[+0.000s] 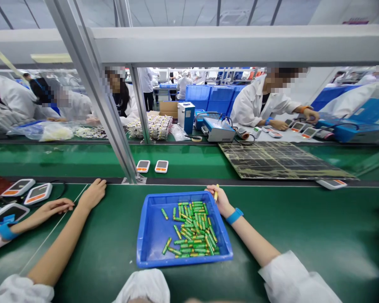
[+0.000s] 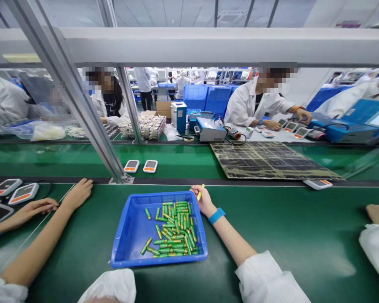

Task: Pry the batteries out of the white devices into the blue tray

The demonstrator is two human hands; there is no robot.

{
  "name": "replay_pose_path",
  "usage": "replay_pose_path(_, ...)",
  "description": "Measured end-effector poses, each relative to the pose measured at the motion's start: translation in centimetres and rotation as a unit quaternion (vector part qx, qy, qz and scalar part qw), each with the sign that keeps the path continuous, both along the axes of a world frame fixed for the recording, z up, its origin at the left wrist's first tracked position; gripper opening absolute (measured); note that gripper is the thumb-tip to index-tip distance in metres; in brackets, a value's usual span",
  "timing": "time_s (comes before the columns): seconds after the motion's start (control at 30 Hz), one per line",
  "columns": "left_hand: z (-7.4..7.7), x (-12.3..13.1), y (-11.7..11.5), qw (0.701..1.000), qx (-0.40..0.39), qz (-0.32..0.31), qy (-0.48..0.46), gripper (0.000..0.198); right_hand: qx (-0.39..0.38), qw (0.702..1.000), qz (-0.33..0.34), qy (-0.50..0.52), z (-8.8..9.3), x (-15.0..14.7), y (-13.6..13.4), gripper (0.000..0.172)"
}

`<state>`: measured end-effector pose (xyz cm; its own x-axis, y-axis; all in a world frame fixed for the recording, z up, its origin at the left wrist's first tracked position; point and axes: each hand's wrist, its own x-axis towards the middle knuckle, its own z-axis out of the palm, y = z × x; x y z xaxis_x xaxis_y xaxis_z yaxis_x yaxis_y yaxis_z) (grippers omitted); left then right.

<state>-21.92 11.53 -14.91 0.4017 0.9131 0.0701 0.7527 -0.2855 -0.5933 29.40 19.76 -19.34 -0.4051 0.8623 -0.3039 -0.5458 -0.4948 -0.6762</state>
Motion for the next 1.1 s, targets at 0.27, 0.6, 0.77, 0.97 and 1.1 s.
replay_pose_path(0.27, -0.5, -0.6, 0.4, 0.996, -0.002, -0.002, 0.091, 0.023, -0.010, 1.000, 0.002, 0.002, 0.2, 0.0, -0.2, 0.040)
replay_pose_path(0.6, -0.7, -0.8, 0.6, 0.997, -0.001, -0.013, 0.082, 0.024, -0.004, 1.000, 0.011, 0.003, 0.1, 0.1, -0.1, 0.043)
replay_pose_path(0.77, -1.1, -1.2, 0.7, 0.998, 0.002, -0.034, 0.053, 0.025, 0.002, 1.000, 0.013, 0.007, 0.1, 0.1, -0.1, 0.045)
replay_pose_path(0.97, -1.7, -2.1, 1.0, 0.999, 0.003, -0.050, -0.002, 0.028, 0.001, 1.000, 0.014, 0.013, 0.3, 0.0, -0.2, 0.043)
replay_pose_path(1.1, -2.1, -2.8, 1.2, 0.996, 0.004, -0.061, -0.063, 0.029, 0.000, 1.000, 0.013, 0.014, 0.5, -0.1, -0.3, 0.043)
